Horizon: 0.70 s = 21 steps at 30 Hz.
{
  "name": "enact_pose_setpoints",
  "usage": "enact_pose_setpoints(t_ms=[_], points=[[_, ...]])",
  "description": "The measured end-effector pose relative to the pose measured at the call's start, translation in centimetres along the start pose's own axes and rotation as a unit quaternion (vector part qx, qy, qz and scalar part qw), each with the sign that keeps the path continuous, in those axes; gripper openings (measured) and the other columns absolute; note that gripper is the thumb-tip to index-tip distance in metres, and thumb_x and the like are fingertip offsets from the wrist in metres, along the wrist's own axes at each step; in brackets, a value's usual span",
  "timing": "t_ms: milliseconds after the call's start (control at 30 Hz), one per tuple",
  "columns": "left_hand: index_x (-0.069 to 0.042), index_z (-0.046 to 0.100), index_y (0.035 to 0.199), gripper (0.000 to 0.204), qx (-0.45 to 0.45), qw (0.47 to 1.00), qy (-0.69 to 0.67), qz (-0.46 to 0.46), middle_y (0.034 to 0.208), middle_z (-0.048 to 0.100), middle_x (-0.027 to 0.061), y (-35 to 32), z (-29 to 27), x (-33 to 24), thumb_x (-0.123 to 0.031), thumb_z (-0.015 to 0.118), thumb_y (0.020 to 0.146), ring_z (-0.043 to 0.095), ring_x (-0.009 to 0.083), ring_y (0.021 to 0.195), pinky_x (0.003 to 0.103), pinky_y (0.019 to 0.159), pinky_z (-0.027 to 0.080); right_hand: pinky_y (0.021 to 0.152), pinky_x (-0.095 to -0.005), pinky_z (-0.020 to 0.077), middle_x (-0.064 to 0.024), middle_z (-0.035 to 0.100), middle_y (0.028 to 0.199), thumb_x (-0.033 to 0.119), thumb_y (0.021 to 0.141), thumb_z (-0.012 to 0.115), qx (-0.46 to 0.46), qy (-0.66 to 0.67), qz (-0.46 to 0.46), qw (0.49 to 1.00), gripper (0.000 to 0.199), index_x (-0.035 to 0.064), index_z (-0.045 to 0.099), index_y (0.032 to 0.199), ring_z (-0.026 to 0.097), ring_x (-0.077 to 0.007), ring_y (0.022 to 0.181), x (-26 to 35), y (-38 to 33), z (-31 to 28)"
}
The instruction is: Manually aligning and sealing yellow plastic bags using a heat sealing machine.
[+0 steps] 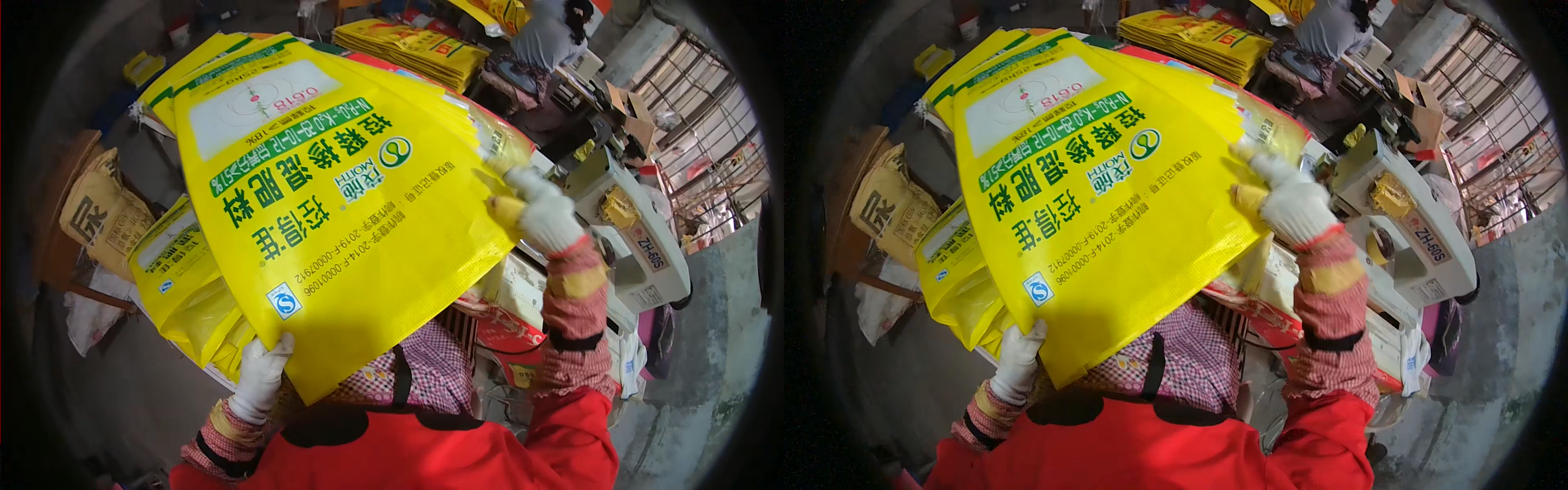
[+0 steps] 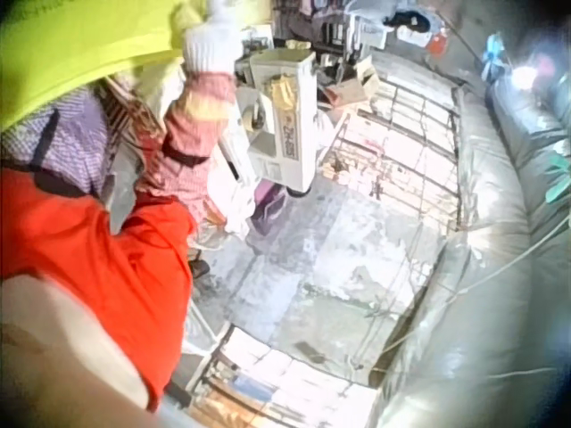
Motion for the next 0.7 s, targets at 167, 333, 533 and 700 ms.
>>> enact_pose_setpoints(t_ms=[167,333,533,700], points=[[0.0,0.06,0.101,0.021,-0.077,0.996,0.015,0.051,0.087,0.06,-0.0002,-1.7,-1.7,-1.2,-0.015,0.054,0.087,0.053,0.008,0.078,0.024,0.069,0.043,0.079,-0.0294,0.0466,-0.0167,0.062,0.104,0.028,0.081,0.064,0.231,-0.099,0.064,0.966,0.059,0.0182,0.041,0.134,0.062,-0.021,0.091,-8.4,-2.7,11.5],[-0.001,0.061,0.105,0.026,0.06,0.994,0.07,0.051,0.091,0.064,0.0028,-1.2,0.4,-8.8,-0.02,0.055,0.089,0.056,0.0097,0.082,0.024,0.073,0.045,0.066,-0.03,0.0485,-0.0137,0.062,0.099,0.012,0.082,0.056,0.136,0.168,0.05,0.975,0.047,0.0102,0.048,0.128,0.06,-0.0194,0.081,-8.5,-3.1,13.0],[0.003,0.06,0.102,0.029,-0.053,0.973,0.101,0.2,0.092,0.065,0.0028,1.4,-5.5,-20.0,-0.022,0.051,0.091,0.058,0.0108,0.081,0.025,0.072,0.046,0.071,-0.0336,0.0487,-0.0144,0.063,0.097,0.013,0.08,0.056,0.172,0.245,0.075,0.951,0.042,0.0102,0.051,0.122,0.062,-0.0253,0.084,1.5,7.3,18.2],[0.005,0.059,0.102,0.032,-0.167,0.958,0.073,0.22,0.097,0.064,0.0064,0.6,-14.5,-19.4,-0.024,0.052,0.09,0.06,0.0122,0.081,0.025,0.072,0.047,0.081,-0.0421,0.047,-0.0152,0.061,0.106,0.022,0.08,0.05,0.092,-0.061,-0.029,0.993,0.037,0.0169,0.054,0.117,0.058,-0.0333,0.098,11.9,13.9,19.9]])
Point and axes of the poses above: each hand's wrist, its own y-axis towards the middle knuckle, its own z-axis out of the palm, x = y × z, the point moved 10 cm from there along y, towards the middle knuckle
